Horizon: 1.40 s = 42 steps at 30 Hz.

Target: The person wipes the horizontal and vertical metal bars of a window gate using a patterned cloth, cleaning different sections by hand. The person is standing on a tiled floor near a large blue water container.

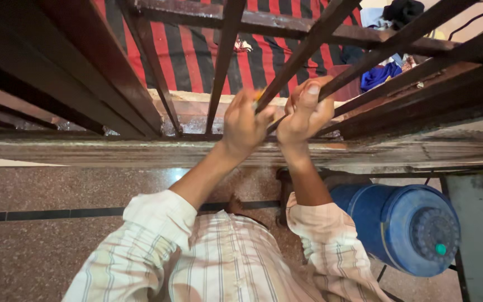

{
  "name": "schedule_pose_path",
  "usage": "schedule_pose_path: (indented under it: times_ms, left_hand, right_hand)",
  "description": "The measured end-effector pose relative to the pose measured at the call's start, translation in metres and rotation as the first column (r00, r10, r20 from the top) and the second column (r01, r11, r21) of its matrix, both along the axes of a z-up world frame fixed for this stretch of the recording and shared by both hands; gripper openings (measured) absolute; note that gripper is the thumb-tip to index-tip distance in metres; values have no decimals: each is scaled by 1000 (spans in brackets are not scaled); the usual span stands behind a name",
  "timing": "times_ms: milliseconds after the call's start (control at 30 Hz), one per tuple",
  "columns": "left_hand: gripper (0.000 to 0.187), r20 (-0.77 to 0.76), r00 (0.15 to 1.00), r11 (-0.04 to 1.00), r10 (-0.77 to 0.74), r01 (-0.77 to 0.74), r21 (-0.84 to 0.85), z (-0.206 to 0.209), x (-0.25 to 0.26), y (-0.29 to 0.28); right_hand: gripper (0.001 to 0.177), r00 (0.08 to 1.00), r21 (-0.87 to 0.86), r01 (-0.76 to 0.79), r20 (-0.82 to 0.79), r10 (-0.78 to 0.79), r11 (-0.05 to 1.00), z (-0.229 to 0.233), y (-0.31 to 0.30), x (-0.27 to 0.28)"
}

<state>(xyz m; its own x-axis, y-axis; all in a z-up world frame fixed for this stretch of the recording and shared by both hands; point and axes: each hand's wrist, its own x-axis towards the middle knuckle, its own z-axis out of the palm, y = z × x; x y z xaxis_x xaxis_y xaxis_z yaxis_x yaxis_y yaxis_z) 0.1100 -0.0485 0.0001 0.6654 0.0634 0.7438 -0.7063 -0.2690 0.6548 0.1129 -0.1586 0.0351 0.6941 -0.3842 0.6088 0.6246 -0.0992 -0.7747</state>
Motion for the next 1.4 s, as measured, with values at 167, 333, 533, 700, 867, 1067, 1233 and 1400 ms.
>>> schedule_pose_path:
  times_ms: [167, 333, 533, 700, 867, 1067, 1233, 1400]
  left_hand:
    - [29, -147, 984, 985, 102, -79, 151, -87, -10, 3]
    - [21, -341, 924, 984, -172, 177, -16, -76, -11, 15]
    - [31, -27, 970, 963, -242, 236, -127, 51, -6, 9]
    - [29, -51, 991, 978, -124, 114, -177, 143, -12, -8]
    - [38, 134, 991, 997, -5, 15, -73, 137, -3, -3]
    - [40, 128, 989, 992, -73, 85, -90, 126, 5, -2]
    - [31, 64, 991, 992, -119, 122, -31, 79, 6, 0]
    - [25, -267, 950, 984, -163, 175, 21, -32, -1, 12]
  right_hand:
    - [34, 998, 56, -58, 30, 56, 997, 14, 8, -3]
    - [33, 999, 51, -51, 21, 50, 997, 14, 8, -2]
    - [33, 996, -91, 79, 35, -76, 993, -1, -4, 2]
    - [29, 1000, -8, 3, -2, -3, 1000, -18, -11, 3]
    - [28, 997, 27, -80, 3, 80, 996, -23, -9, -3]
    - [30, 998, 59, 40, -54, -37, 997, -13, -3, 4]
    - [33, 1000, -10, -11, 14, 11, 1000, -1, -2, -2]
    - [37, 999, 63, -46, 13, 46, 997, 7, 4, -2]
